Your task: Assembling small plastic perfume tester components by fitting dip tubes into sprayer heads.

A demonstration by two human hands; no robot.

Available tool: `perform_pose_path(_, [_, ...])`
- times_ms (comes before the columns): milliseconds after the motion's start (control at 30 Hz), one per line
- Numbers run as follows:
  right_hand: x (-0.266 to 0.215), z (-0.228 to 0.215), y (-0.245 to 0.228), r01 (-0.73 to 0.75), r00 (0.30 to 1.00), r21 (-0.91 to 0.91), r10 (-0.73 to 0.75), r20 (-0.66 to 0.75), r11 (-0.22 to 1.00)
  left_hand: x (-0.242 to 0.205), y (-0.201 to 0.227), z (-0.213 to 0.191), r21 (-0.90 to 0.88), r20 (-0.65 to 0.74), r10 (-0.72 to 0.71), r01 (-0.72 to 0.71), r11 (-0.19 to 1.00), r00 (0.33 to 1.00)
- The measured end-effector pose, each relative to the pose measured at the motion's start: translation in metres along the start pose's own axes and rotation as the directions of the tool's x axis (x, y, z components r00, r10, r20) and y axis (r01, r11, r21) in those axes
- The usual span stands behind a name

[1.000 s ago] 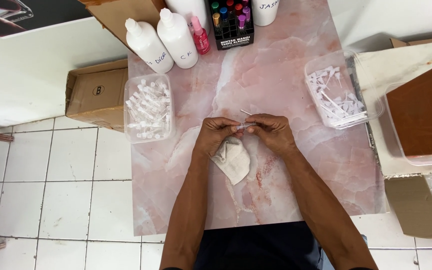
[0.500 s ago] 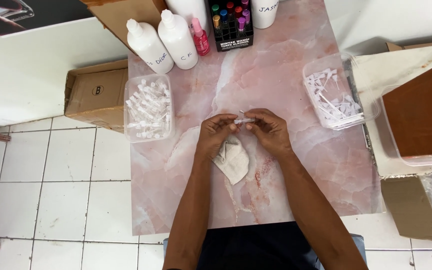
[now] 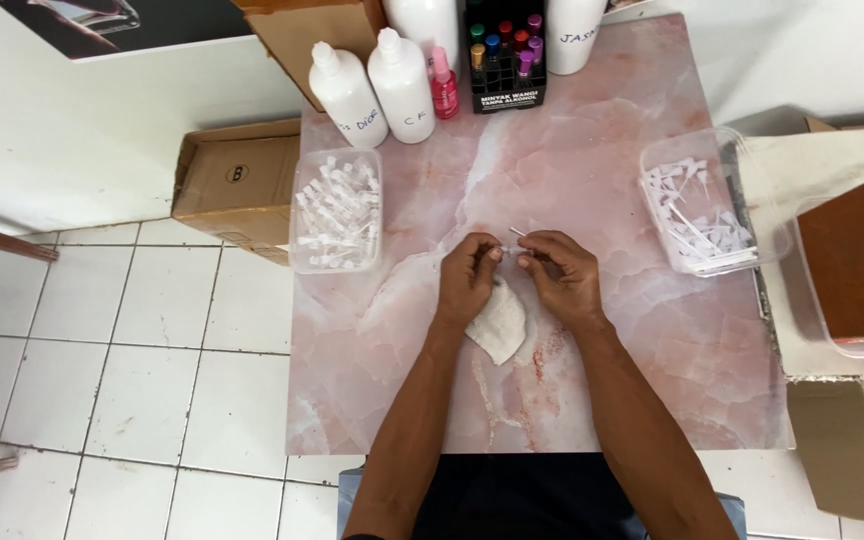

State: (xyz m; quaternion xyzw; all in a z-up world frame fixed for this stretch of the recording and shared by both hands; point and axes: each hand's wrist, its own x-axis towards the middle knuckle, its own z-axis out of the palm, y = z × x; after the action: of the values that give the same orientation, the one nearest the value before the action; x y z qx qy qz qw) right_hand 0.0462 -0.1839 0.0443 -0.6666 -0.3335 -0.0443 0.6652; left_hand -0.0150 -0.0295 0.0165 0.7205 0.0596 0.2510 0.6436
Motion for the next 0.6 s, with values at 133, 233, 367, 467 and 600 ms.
perform_pose_path(133, [-0.001,0.0,0.003,0.024,1.0,-0.018,-0.024,0.016,1.0,0.001,0.001,0.0,0.081,-0.001,0.085,-0.085,0.993,0.996])
perform_pose_path(233, [-0.003,0.0,0.005,-0.01,1.0,-0.002,0.01,0.002,1.0,0.001,0.005,-0.001,0.094,0.008,0.095,-0.095,0.991,0.995])
perform_pose_path(367, [-0.004,-0.001,0.008,-0.014,1.0,0.005,0.014,-0.003,1.0,0.0,0.001,0.0,0.079,0.005,0.091,-0.091,0.993,0.996])
perform_pose_path(467, [-0.003,-0.001,-0.001,-0.02,1.0,-0.007,0.02,0.002,1.0,-0.001,0.004,0.002,0.057,0.004,0.079,-0.079,0.995,0.997])
perform_pose_path(600, [0.0,0.001,-0.011,0.063,0.998,-0.071,-0.065,-0.024,0.995,-0.002,0.009,0.003,0.024,-0.031,0.086,-0.085,0.996,0.996])
